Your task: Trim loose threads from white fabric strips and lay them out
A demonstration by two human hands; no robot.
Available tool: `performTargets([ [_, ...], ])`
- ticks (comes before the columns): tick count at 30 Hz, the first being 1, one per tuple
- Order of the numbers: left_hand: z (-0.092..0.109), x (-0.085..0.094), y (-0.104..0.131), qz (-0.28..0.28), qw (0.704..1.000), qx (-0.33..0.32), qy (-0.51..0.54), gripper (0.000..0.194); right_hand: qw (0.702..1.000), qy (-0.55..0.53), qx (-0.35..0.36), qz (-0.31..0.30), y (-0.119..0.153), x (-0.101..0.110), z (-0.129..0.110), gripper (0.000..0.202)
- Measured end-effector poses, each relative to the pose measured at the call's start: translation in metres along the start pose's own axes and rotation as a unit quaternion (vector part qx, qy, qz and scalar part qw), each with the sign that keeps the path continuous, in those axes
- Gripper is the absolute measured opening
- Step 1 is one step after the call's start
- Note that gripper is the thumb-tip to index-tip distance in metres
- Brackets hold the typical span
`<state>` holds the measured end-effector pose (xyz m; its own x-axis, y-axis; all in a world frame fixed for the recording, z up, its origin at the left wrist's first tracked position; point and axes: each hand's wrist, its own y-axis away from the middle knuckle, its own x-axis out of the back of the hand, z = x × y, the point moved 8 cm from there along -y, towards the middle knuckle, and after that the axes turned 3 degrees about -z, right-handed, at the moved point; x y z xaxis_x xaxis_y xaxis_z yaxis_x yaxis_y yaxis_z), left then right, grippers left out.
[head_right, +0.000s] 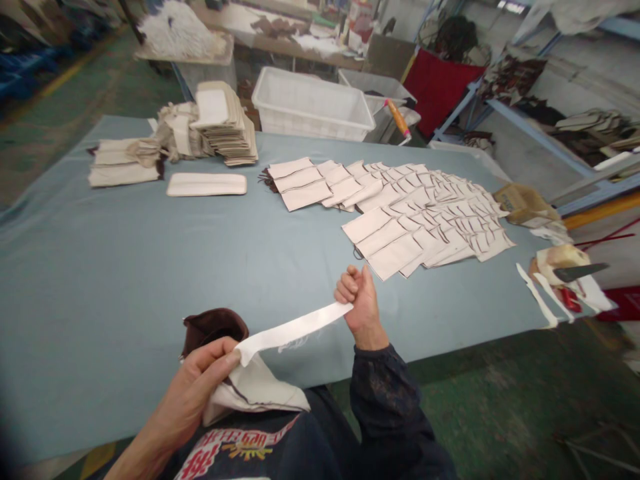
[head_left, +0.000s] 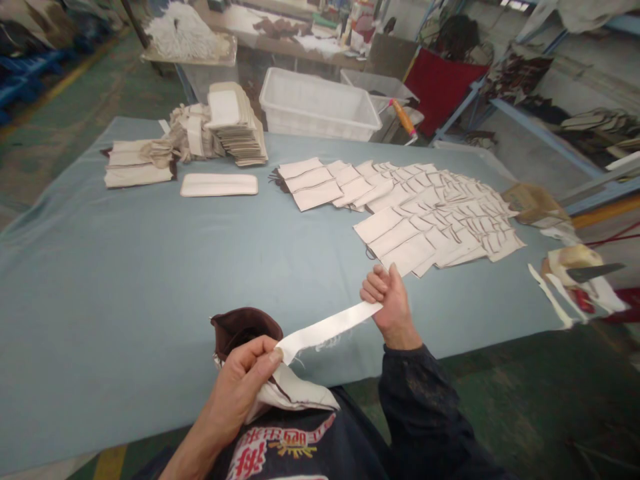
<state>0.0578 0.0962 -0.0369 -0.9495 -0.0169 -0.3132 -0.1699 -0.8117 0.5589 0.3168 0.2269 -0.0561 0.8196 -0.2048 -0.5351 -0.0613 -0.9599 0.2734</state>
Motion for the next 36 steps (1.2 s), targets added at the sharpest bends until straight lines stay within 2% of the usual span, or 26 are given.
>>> performTargets([
  [2, 0.001, 0.002, -0.001, 0.000, 1.000, 0.000, -0.008, 0.053, 0.986, 0.139, 0.077, 0.056, 0.005, 0.011, -0.014, 0.044],
  [3, 0.002, 0.002, -0.001, -0.001, 1.000, -0.004, -0.022, 0.051, 0.972, 0.202, 0.108, 0.056, 0.011, 0.006, -0.018, 0.044],
  [5, 0.006, 0.003, -0.004, -0.014, 0.997, -0.016, -0.073, 0.048, 0.951, 0.284, 0.120, -0.019, 0.028, -0.022, -0.012, 0.042],
  [8, 0.014, 0.001, -0.008, -0.044, 0.980, -0.049, -0.188, 0.044, 0.931, 0.293, 0.019, -0.216, 0.058, -0.079, 0.030, 0.041],
  [10, 0.021, 0.000, -0.008, -0.057, 0.960, -0.072, -0.266, 0.041, 0.909, 0.273, -0.047, -0.311, 0.074, -0.107, 0.060, 0.043],
  [13, 0.027, -0.001, -0.004, -0.068, 0.930, -0.089, -0.350, 0.035, 0.885, 0.256, -0.094, -0.378, 0.081, -0.124, 0.092, 0.054],
  [16, 0.029, -0.001, 0.002, -0.072, 0.906, -0.092, -0.406, 0.028, 0.865, 0.268, -0.095, -0.413, 0.081, -0.127, 0.107, 0.063],
  [20, 0.031, 0.004, 0.005, -0.055, 0.889, -0.093, -0.445, 0.024, 0.835, 0.322, -0.105, -0.434, 0.082, -0.127, 0.110, 0.059],
  [25, 0.029, 0.008, 0.003, -0.043, 0.888, -0.092, -0.448, 0.023, 0.803, 0.340, -0.196, -0.449, 0.087, -0.126, 0.109, 0.042],
  [30, 0.028, 0.013, -0.002, -0.036, 0.917, -0.068, -0.392, 0.028, 0.816, 0.320, -0.225, -0.425, 0.086, -0.121, 0.101, 0.049],
  [33, 0.032, 0.015, -0.004, -0.041, 0.934, -0.081, -0.345, 0.038, 0.829, 0.304, -0.230, -0.409, 0.087, -0.117, 0.101, 0.053],
  [36, 0.035, 0.032, -0.004, 0.012, 0.946, -0.104, -0.308, 0.045, 0.849, 0.294, -0.223, -0.377, 0.085, -0.112, 0.102, 0.056],
])
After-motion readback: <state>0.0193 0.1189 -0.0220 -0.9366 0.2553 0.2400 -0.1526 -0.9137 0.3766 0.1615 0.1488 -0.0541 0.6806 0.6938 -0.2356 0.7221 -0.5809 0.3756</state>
